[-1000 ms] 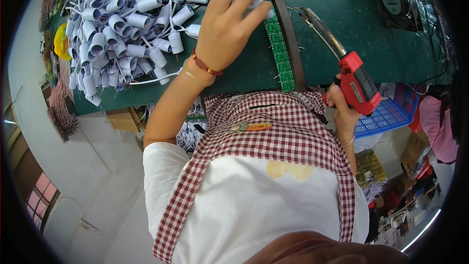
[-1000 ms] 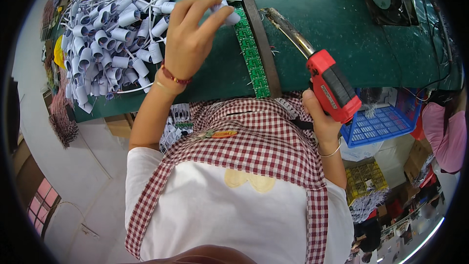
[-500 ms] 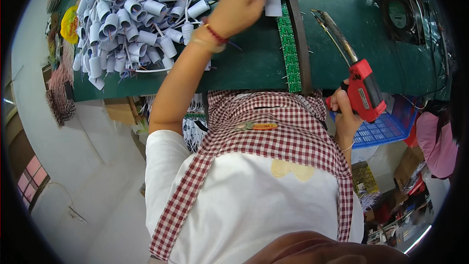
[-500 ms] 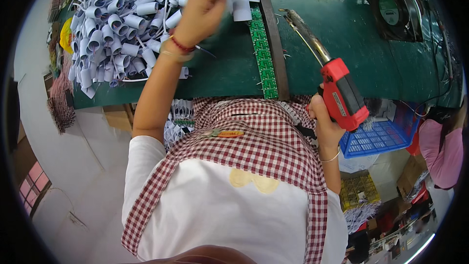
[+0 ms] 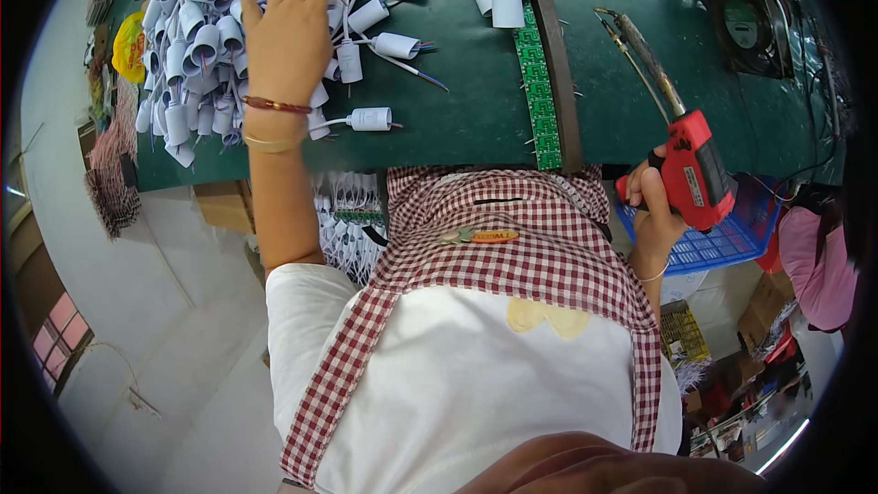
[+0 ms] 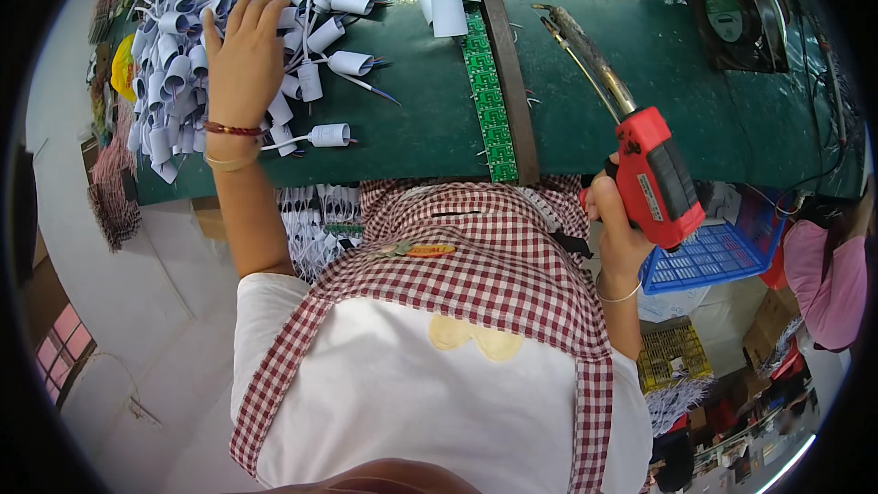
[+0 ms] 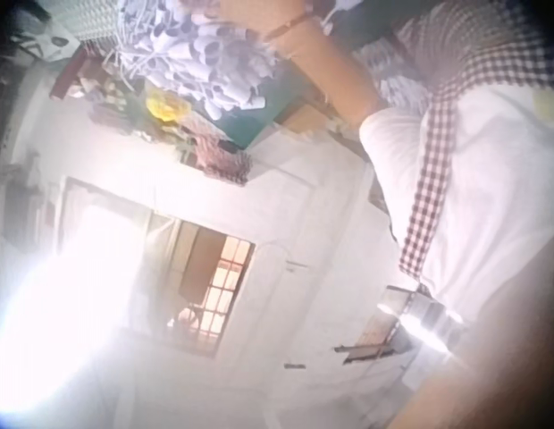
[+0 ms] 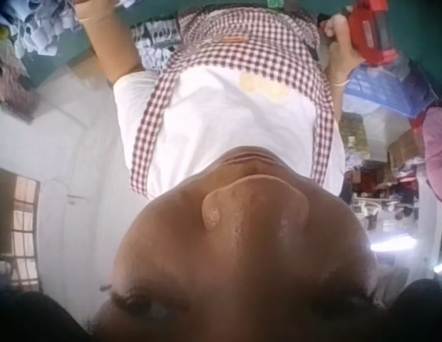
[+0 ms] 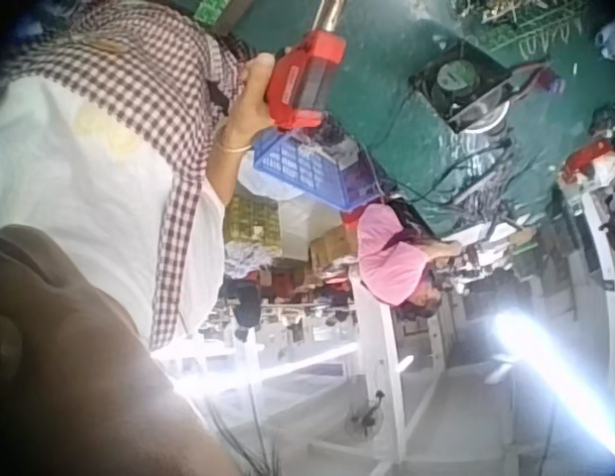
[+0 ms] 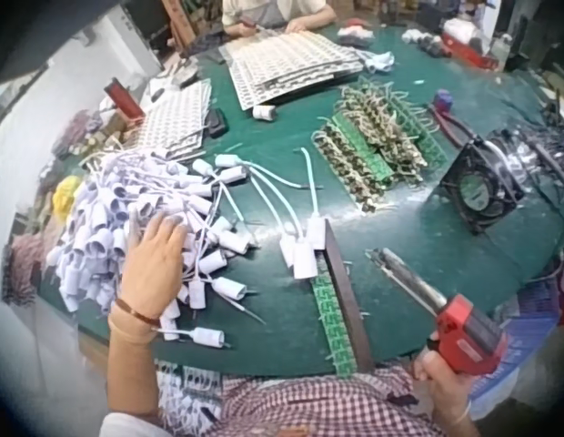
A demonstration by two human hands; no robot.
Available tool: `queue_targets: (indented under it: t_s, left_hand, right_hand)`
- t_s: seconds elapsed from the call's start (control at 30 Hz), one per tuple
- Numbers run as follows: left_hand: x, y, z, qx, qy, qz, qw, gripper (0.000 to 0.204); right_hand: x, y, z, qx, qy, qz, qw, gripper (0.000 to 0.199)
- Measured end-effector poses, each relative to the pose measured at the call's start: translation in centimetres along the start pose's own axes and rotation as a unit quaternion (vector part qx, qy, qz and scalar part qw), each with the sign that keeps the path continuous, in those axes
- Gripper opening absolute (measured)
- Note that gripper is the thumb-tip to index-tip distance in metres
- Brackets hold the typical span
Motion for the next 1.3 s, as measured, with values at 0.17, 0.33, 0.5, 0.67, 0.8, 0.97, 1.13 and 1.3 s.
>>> queue_targets:
  t_s: [0.17,0.33,0.5,0.67,0.8,0.97,1.13,1.3]
  left_hand:
    - [-1.1,-0.2,1.3,0.003,-0.024,-0.026,0.999,0.016]
    - [-0.5,-2.2,1.5,0.029,0.008,0.024,0.999,0.010]
    - [-0.7,-1.7,1.9,0.041,-0.010,0.028,0.999,0.014]
    - [-0.9,-1.8,1.6,0.035,-0.057,-0.022,0.997,0.012]
    - [-3.3,3.8,1.9,-0.058,-0.136,-0.262,0.954,0.017]
    - [-9.1,7.6,0.6,-0.023,-0.095,-0.629,0.771,0.012]
    - [-14.2,9.5,0.1,-0.006,-0.048,-0.708,0.704,0.008]
    - [-16.4,11.3,-0.8,-0.073,-0.146,-0.610,0.775,0.008]
  right_hand:
    - [-0.4,0.5,-0.3,-0.012,0.009,0.031,0.999,0.026]
    - [0.4,0.3,-0.1,0.001,0.030,0.044,0.999,0.025]
    - [0.4,0.4,-0.3,-0.004,0.030,0.053,0.998,0.025]
    - [0.9,0.3,-0.2,0.008,0.044,0.070,0.997,0.025]
    - [1.2,0.0,0.4,0.003,0.039,0.088,0.995,0.026]
    - [3.4,-2.2,2.2,0.000,0.031,0.057,0.998,0.037]
    - [4.7,-5.8,3.1,0.047,0.026,-0.013,0.998,0.040]
    - [4.6,-5.7,4.1,0.061,-0.001,-0.067,0.996,0.013]
Point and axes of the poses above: each hand's wrist, its own z-axis towards the middle knuckle, its own y-axis out of the back of the hand, x = y × z, the point moved 9 cm from there along z, towards the middle knuckle, and after that the axes turned 9 degrees about x, right-handed, at the moved point
